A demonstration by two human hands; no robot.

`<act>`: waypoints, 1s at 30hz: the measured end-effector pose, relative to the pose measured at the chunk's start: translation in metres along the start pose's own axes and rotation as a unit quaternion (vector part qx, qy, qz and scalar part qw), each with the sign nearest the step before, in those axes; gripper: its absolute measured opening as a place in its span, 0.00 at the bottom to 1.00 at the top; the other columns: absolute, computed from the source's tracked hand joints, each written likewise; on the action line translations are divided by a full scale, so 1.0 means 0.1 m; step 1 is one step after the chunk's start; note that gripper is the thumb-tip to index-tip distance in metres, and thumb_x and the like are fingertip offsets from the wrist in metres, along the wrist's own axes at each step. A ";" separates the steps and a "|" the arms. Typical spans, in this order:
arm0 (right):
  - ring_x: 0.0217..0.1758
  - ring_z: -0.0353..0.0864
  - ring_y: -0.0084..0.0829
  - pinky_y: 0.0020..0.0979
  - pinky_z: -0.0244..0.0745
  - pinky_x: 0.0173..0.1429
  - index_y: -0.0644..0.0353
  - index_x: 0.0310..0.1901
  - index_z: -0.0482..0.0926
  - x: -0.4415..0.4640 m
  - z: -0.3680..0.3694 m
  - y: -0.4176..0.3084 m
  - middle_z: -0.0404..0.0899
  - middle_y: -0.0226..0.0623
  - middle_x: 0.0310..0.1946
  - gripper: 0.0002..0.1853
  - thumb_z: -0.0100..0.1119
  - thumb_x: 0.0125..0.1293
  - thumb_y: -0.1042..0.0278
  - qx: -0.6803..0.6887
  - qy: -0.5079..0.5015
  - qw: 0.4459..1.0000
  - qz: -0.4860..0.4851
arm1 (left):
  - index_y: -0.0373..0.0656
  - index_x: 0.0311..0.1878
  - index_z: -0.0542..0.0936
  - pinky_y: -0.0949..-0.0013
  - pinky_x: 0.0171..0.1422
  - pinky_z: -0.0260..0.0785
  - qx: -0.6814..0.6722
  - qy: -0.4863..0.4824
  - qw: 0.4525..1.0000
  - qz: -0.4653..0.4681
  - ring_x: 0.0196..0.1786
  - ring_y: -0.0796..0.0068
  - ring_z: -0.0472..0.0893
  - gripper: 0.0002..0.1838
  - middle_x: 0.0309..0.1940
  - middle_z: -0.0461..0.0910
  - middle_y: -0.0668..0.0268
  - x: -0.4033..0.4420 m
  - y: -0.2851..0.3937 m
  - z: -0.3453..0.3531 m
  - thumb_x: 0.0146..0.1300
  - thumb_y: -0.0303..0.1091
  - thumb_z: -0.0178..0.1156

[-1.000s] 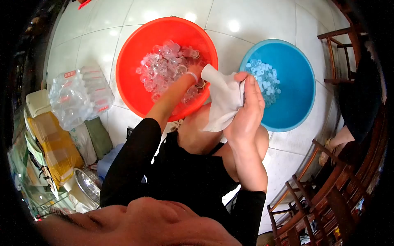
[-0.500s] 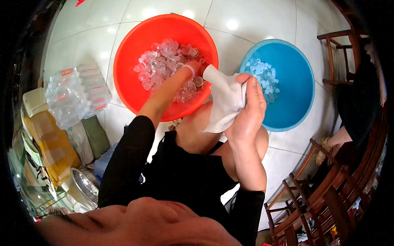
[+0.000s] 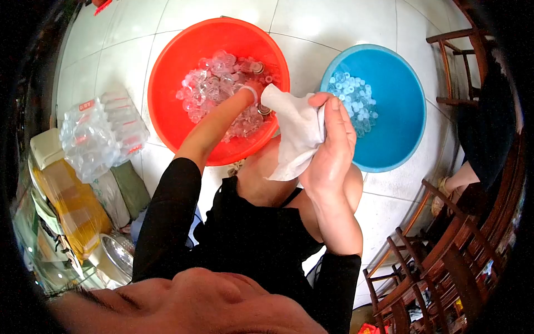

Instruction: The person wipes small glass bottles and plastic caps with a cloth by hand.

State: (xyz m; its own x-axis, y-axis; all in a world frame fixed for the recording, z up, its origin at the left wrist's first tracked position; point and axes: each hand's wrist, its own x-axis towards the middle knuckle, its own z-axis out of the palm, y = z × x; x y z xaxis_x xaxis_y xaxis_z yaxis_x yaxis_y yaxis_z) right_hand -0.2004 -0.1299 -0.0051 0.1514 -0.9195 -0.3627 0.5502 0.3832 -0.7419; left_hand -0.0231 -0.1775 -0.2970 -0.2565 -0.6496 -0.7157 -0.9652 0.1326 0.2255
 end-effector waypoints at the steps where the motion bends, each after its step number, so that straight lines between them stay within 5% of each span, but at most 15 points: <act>1: 0.31 0.70 0.20 0.20 0.66 0.38 0.61 0.32 0.71 0.00 0.00 0.00 0.72 0.31 0.29 0.13 0.42 0.66 0.61 0.005 -0.002 1.000 0.003 | 0.49 0.51 0.73 0.58 0.59 0.59 0.056 0.042 0.998 -0.009 0.58 0.56 0.66 0.19 0.52 0.70 0.53 0.09 -0.03 0.11 0.56 0.38 0.45; 6: 0.34 0.72 0.28 0.28 0.70 0.39 0.56 0.34 0.67 -0.01 -0.03 0.00 0.69 0.35 0.30 0.12 0.35 0.68 0.59 -0.034 -0.027 0.999 0.003 | 0.52 0.48 0.75 0.56 0.58 0.61 0.164 0.146 0.976 -0.005 0.58 0.53 0.67 0.17 0.52 0.70 0.53 0.54 -0.16 0.59 0.56 0.36 0.45; 8: 0.35 0.72 0.28 0.28 0.70 0.39 0.56 0.34 0.66 -0.02 -0.02 -0.02 0.69 0.35 0.31 0.12 0.34 0.68 0.59 -0.030 -0.023 0.999 0.014 | 0.48 0.44 0.77 0.56 0.52 0.66 0.018 0.062 0.997 0.038 0.55 0.52 0.69 0.15 0.49 0.73 0.55 0.30 -0.12 0.28 0.56 0.35 0.46; 12: 0.35 0.72 0.28 0.28 0.70 0.40 0.56 0.35 0.66 -0.03 -0.03 -0.01 0.70 0.35 0.31 0.12 0.34 0.68 0.59 -0.019 -0.036 0.999 0.020 | 0.48 0.41 0.78 0.58 0.47 0.70 0.046 0.056 0.996 0.057 0.50 0.55 0.74 0.14 0.45 0.76 0.58 0.23 -0.08 0.23 0.55 0.33 0.46; 14: 0.35 0.73 0.28 0.28 0.70 0.39 0.56 0.35 0.66 -0.04 -0.01 -0.01 0.70 0.36 0.31 0.12 0.34 0.69 0.60 -0.038 -0.024 0.999 0.022 | 0.46 0.40 0.78 0.61 0.45 0.71 0.072 0.113 0.991 -0.002 0.45 0.58 0.77 0.13 0.40 0.78 0.58 0.14 -0.01 0.19 0.56 0.33 0.46; 20: 0.35 0.73 0.29 0.28 0.71 0.38 0.57 0.35 0.66 -0.07 0.01 0.01 0.70 0.37 0.31 0.12 0.34 0.68 0.59 -0.036 -0.037 0.998 0.022 | 0.37 0.36 0.78 0.63 0.44 0.72 0.026 0.228 0.972 0.040 0.41 0.59 0.79 0.11 0.37 0.79 0.53 0.41 -0.06 0.43 0.51 0.28 0.50; 24: 0.35 0.73 0.30 0.28 0.71 0.38 0.57 0.35 0.66 -0.07 0.04 0.02 0.70 0.37 0.31 0.12 0.34 0.68 0.59 -0.039 -0.028 0.999 0.026 | 0.38 0.37 0.78 0.64 0.46 0.71 0.066 0.164 0.982 0.070 0.40 0.59 0.79 0.11 0.33 0.80 0.56 0.40 -0.07 0.39 0.50 0.26 0.51; 26: 0.32 0.71 0.22 0.21 0.67 0.39 0.61 0.32 0.70 -0.08 0.08 0.01 0.72 0.33 0.30 0.13 0.41 0.67 0.61 -0.001 -0.027 0.999 0.036 | 0.39 0.37 0.78 0.64 0.49 0.70 0.037 0.163 0.985 0.034 0.45 0.58 0.77 0.11 0.41 0.77 0.53 0.68 -0.11 0.63 0.49 0.26 0.51; 30: 0.33 0.72 0.23 0.21 0.68 0.40 0.61 0.33 0.70 -0.07 0.07 0.04 0.73 0.34 0.30 0.13 0.42 0.66 0.59 -0.001 -0.034 0.999 0.024 | 0.41 0.41 0.78 0.62 0.52 0.68 -0.004 0.203 0.979 -0.037 0.53 0.56 0.72 0.14 0.56 0.64 0.49 0.48 0.01 0.47 0.49 0.29 0.53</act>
